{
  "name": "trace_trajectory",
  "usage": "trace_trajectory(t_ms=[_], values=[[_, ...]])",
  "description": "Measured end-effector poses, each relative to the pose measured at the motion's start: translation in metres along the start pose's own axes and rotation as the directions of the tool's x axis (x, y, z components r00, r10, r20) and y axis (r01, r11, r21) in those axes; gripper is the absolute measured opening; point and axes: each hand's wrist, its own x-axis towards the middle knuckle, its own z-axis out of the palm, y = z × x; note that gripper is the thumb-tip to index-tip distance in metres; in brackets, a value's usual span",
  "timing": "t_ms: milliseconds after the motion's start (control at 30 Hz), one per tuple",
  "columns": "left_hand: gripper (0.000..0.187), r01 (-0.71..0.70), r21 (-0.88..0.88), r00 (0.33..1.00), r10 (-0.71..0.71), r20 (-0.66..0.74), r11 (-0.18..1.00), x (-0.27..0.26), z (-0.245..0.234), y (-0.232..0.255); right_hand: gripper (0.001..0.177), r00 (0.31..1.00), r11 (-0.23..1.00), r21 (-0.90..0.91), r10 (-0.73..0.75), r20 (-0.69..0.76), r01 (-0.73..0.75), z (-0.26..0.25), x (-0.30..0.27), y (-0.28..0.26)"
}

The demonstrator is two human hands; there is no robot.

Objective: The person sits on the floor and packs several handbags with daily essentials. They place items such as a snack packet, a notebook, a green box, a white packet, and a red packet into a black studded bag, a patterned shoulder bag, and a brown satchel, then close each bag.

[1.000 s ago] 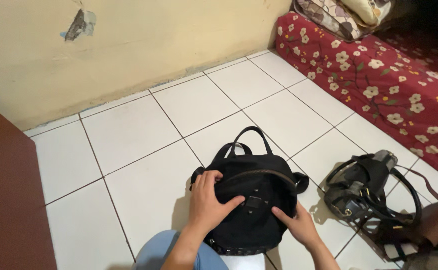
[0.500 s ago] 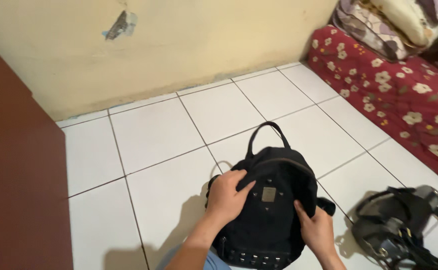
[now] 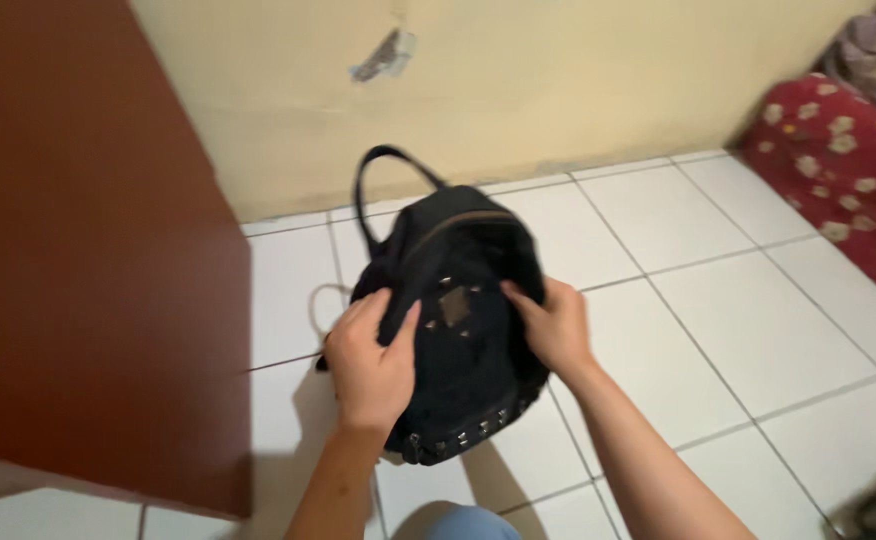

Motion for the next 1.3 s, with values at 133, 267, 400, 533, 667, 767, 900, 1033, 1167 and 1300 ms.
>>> trace_trajectory(t_ms=[133,267,400,533,667,767,900,1033,1167,1300], values=[[0.031,0.064,0.088,0.967,-0.040,-0.253,0.994,-0.004,-0.035,-0.032,0.021,0.978,0.974,0.150,-0.186,0.094,0.171,0.095,0.014,-0.036],[0.019,0.306,-0.074,0.887,-0.312,-0.340,0.949,-0.024,-0.056,-0.052,0.021,0.954,0.965,0.021,-0.260,0.152,0.260,0.169,0.008,-0.073],[0.021,0.296,-0.069,0.867,-0.298,-0.398,0.953,-0.037,-0.059,-0.078,0.025,0.917,0.939,-0.050,-0.318,0.241,0.339,0.226,-0.003,-0.091],[0.024,0.344,-0.054,0.841,-0.334,-0.426,0.937,-0.049,-0.050,-0.105,0.047,0.870,0.955,0.142,-0.297,0.393,0.262,0.258,-0.024,-0.078],[0.026,0.397,-0.005,0.838,-0.365,-0.406,0.918,-0.056,-0.036,-0.121,0.058,0.824,0.959,0.139,-0.283,0.490,0.246,0.257,-0.051,-0.049],[0.033,0.395,0.104,0.863,-0.330,-0.382,0.913,-0.060,-0.030,-0.118,0.056,0.782,0.988,0.057,-0.151,0.604,0.147,0.237,-0.068,-0.034],[0.060,0.423,0.084,0.861,-0.372,-0.346,0.902,-0.070,-0.024,-0.093,0.058,0.840,0.991,0.099,-0.133,0.527,0.095,0.196,-0.092,-0.025],[0.080,0.229,0.155,0.935,-0.173,-0.310,0.961,-0.084,-0.020,-0.053,0.057,0.908,0.985,0.156,-0.004,0.420,-0.068,0.131,-0.110,-0.021],[0.081,0.140,0.097,0.974,-0.119,-0.191,0.985,-0.099,-0.005,-0.004,0.056,0.961,0.981,0.172,0.038,0.275,-0.088,0.058,-0.132,-0.019],[0.078,0.064,-0.041,0.997,-0.065,-0.033,0.997,-0.126,0.020,0.050,0.053,0.988,0.981,0.155,0.098,0.117,-0.115,-0.018,-0.158,-0.010]])
